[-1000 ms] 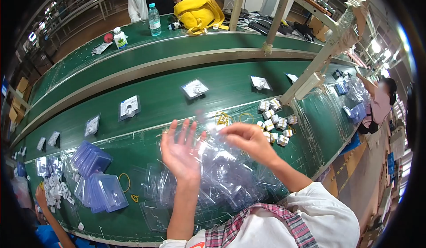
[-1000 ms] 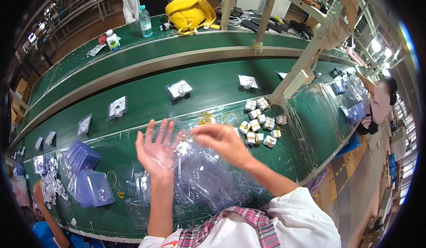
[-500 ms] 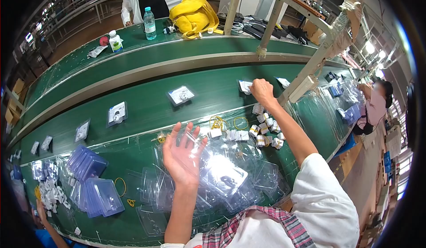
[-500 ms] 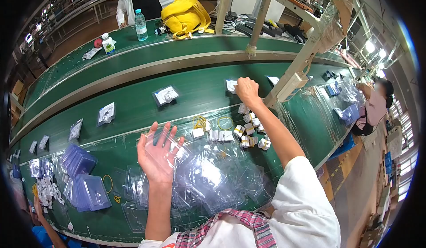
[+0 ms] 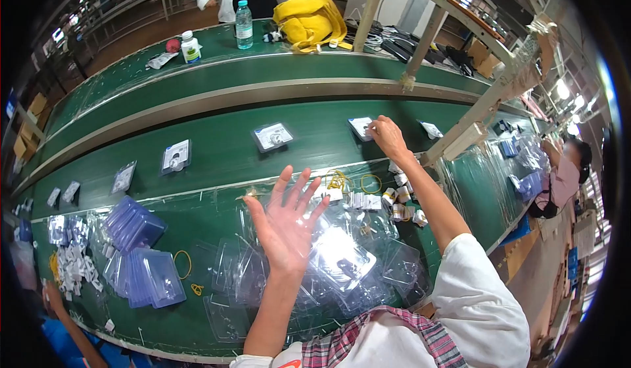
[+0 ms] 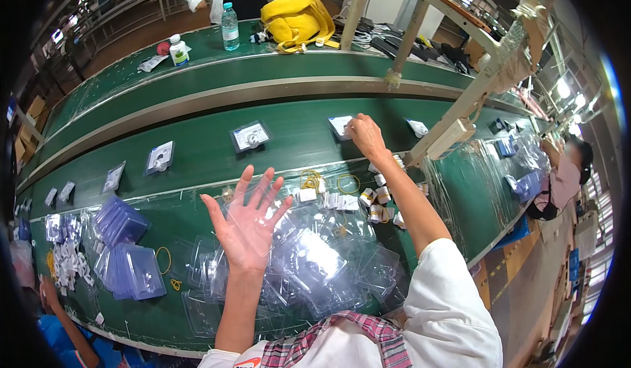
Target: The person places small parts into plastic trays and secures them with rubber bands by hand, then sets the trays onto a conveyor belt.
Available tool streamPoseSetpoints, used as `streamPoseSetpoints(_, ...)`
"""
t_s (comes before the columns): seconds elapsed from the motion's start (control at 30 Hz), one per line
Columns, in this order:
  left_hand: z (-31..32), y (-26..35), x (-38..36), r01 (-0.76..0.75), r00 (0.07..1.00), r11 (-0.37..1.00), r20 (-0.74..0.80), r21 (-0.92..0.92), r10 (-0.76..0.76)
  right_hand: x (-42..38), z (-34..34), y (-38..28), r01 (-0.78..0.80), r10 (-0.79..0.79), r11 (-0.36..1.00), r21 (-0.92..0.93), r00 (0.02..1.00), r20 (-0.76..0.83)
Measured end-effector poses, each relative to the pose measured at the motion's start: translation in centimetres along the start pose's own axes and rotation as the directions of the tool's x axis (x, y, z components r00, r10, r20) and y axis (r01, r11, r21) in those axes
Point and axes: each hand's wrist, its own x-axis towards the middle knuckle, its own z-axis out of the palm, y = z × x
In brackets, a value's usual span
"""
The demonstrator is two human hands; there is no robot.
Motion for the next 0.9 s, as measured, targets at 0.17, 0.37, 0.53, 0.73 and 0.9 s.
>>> streamPoseSetpoints(0.17,-0.3,0.4,0.0,-0.011,1.000,0.997,0.020,-0.077,0.013,0.3,0.6,-1.7,0.098,-0.090,0.993,0.059,0.989,-0.118)
streamPoseSetpoints(0.37,-1.1,0.5,0.4,-0.061,0.998,0.997,-0.026,-0.038,0.060,-5.0,-6.8,-15.2,0.160,-0.129,0.790,0.592,0.987,-0.093)
streamPoseSetpoints(0.53,-0.3,0.1,0.1,-0.057,0.998,0.993,-0.028,0.104,0.060,-11.4,-9.3,-21.4,0.195,-0.360,0.666,0.720,0.930,0.080)
streamPoseSetpoints(0.73,-0.4,-0.1,0.0,0.047,0.995,0.965,0.075,0.257,-0.068,-9.8,-10.8,-21.9,0.196,-0.213,0.685,0.701,0.975,-0.065)
streamPoseSetpoints(0.9,0.3,-1.3,-0.4,0.143,0.985,0.962,0.060,0.231,-0.161,-8.9,-9.5,-21.7,0.454,-0.417,0.754,0.475,0.889,-0.189)
